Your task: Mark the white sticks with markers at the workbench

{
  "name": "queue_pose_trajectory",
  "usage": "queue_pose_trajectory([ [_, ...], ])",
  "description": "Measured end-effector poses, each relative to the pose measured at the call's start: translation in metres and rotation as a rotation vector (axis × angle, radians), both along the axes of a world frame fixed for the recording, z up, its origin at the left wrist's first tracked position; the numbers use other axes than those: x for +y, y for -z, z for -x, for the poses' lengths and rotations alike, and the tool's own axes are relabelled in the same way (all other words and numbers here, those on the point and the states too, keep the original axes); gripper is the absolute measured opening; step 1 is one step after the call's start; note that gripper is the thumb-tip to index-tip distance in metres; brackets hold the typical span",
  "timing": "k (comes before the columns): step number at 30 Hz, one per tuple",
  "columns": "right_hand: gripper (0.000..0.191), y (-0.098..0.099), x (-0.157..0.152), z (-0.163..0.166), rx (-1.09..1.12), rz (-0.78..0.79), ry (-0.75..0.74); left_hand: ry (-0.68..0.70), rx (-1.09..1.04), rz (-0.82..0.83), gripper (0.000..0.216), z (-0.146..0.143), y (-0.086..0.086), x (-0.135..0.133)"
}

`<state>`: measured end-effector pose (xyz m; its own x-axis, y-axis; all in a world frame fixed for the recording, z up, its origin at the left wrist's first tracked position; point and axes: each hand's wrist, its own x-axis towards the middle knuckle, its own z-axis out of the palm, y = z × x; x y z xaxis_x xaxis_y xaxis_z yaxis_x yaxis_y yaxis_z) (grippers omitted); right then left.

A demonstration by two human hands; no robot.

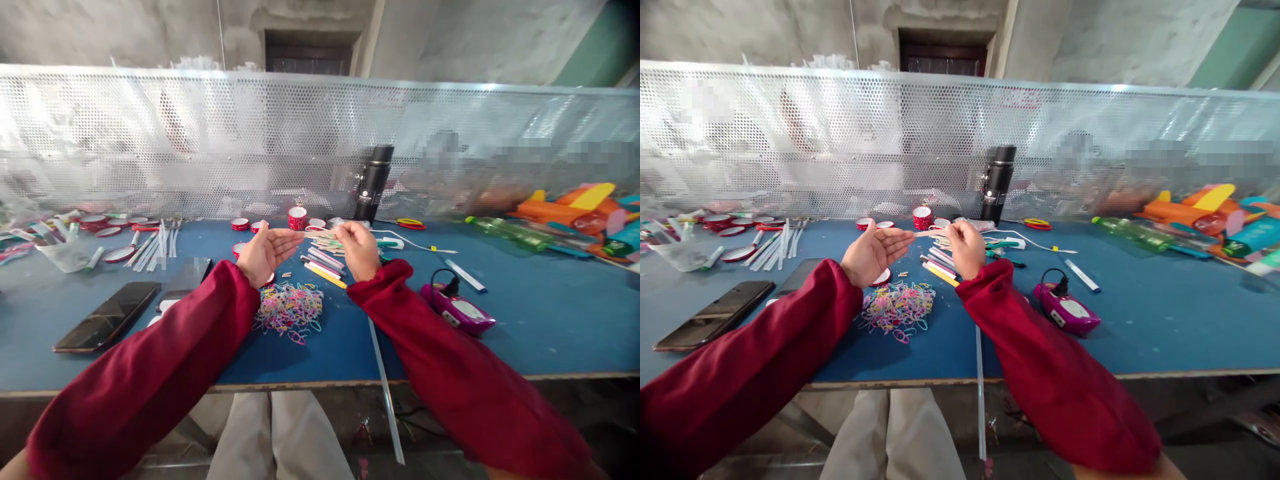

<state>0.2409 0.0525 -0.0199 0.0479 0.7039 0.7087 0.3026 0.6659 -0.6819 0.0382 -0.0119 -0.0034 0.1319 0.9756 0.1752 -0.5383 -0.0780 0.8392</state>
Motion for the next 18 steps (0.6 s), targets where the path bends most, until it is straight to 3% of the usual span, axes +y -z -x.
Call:
queue_pose_trajectory([
  [8,0.025,0.0002,0.0001,0.0003,-0.004,0.003,0.014,-0.010,0.005,0.029,0.056,0.0024,0.0015,0.0016],
  [18,0.024,0.0020,0.0022,-0.0007,0.009,-0.002,0.003,0.010,-0.028,-0.013,0.035,0.0050,0.0073,0.0040],
])
